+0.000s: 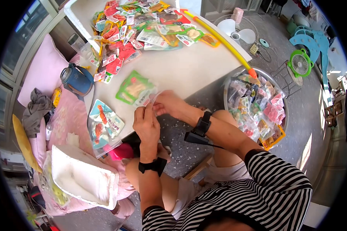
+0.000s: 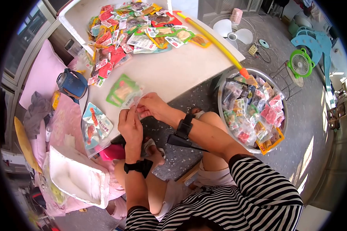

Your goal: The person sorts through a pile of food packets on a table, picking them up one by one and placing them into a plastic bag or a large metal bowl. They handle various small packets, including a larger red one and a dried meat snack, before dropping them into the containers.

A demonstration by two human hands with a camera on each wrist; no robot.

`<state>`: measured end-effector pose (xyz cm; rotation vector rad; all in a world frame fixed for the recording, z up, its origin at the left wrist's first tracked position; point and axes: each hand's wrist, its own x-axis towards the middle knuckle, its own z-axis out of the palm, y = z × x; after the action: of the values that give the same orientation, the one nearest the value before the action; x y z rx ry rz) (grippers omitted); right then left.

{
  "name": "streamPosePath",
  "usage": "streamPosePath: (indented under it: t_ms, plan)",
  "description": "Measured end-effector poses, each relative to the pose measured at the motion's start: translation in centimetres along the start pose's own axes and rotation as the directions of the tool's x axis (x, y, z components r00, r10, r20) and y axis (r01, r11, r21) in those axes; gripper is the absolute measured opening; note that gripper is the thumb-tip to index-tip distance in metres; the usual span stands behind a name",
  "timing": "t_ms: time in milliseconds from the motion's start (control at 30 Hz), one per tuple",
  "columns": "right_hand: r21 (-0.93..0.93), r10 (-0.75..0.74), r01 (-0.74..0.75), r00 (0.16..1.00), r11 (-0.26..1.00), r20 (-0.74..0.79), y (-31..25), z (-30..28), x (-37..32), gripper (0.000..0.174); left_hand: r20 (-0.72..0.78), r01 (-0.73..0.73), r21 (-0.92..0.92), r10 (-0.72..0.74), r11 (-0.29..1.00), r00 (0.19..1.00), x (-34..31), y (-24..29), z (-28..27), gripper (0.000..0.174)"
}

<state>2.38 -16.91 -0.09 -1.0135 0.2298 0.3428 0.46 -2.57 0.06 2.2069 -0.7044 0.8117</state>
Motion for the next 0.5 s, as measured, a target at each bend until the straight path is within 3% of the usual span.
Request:
streamPosePath:
  t_ms: [67, 267, 367, 433, 500]
  plan:
    - [-0.094, -0.001, 0.003, 1.0, 0.996, 0.016, 0.5, 0.3, 0.8, 0.018, -0.001, -0.012, -0.009, 0.012, 1.0, 1.0, -0.1, 0.2, 0.0, 0.025]
    - [0.295, -0.263, 0.308, 0.948, 0.905, -0.18, 1.4, 1.9, 1.9, 0.016, 0.005, -0.053, 0.013, 0.053, 0.999, 0.999, -0.1, 0.1, 0.5, 0.025]
    - [0.268, -0.297, 0.299, 0.954, 0.916, -0.049, 0.9, 1.0, 1.1, 0.018, 0.03, -0.043, 0.026, 0.043, 0.999, 0.999, -0.4, 0.0, 0.6, 0.024]
    - [-0.095, -0.197, 0.199, 0.98, 0.975, 0.022, -0.5, -0.5, -0.6, 0.02, 0.036, -0.041, 0.03, 0.039, 0.999, 0.999, -0.3, -0.1, 0.5, 0.024]
    - [-0.369, -0.144, 0.131, 0.99, 0.92, -0.008, -2.5, -1.8, -2.7, 0.02, 0.041, -0.028, 0.025, 0.027, 0.999, 0.999, -0.2, -0.1, 0.2, 0.023]
